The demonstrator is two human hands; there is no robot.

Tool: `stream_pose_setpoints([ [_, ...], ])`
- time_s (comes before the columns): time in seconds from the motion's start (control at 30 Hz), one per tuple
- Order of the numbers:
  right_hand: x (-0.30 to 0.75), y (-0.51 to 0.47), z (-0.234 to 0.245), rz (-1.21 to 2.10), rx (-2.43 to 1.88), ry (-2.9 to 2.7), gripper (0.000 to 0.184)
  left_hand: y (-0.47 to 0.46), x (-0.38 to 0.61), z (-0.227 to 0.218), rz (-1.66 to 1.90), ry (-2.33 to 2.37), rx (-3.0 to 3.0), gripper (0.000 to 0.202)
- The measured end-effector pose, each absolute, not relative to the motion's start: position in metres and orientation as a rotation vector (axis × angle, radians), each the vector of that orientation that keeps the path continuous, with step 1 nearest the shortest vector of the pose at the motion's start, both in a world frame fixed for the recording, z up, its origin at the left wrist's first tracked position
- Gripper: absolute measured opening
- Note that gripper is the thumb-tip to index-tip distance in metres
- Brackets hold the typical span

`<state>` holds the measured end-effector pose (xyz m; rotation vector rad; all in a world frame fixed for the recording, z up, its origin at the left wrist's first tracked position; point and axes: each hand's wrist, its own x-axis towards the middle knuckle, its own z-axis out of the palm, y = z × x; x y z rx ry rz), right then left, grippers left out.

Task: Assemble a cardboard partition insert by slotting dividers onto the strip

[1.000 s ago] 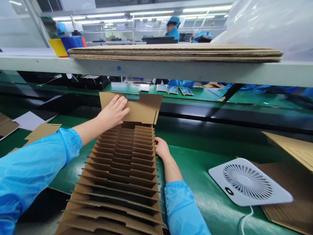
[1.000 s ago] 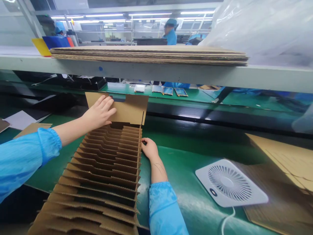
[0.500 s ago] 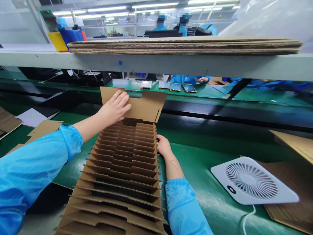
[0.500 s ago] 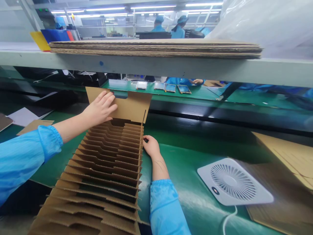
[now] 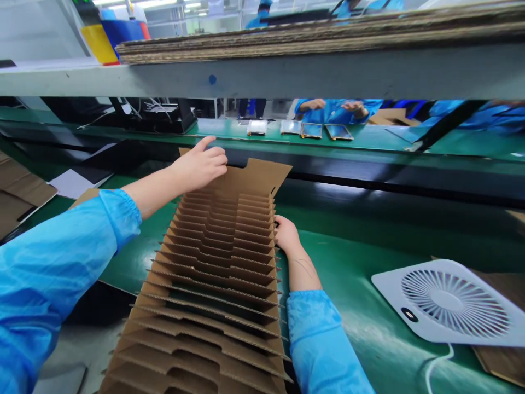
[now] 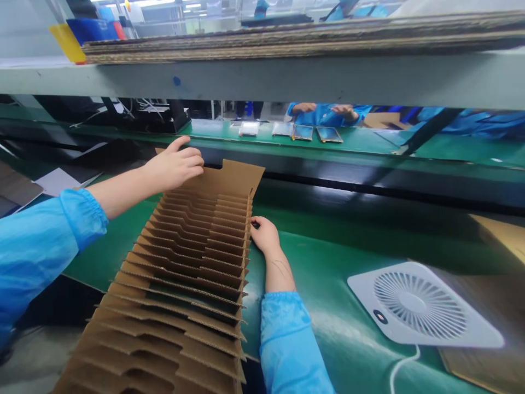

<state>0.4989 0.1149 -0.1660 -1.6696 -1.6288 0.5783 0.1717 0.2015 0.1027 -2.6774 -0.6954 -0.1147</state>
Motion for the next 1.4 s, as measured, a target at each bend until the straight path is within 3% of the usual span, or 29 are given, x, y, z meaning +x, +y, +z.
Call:
stream_pose_setpoints([
  [0.27,0.497,0.112,-0.162,0.624,-1.695,-1.577,0.029,0.218,0.173,0.113,-0.012,-0.935,-2.787,0.039],
  [0.47,0.496,0.113,-0.165,0.627,-1.686,-1.561,0.028,0.231,0.159,0.11,0.238,-1.242,-2.804,0.051],
  [0.67,0.497,0.114,-0.168,0.594,-1.692,-1.55,0.023,0.234,0.153,0.125,0.065,-1.199,-2.741,0.049],
  [1.1,0.497,0.115,-0.169,0.574,-1.67,-1.546,0.027,0.206,0.161,0.147,0.033,-1.121,-2.655,0.047],
  [1.4,0.495,0.114,-0.167,0.56,-1.651,-1.542,0.025,0.206,0.154,0.138,0.036,-1.202,-2.627,0.047],
])
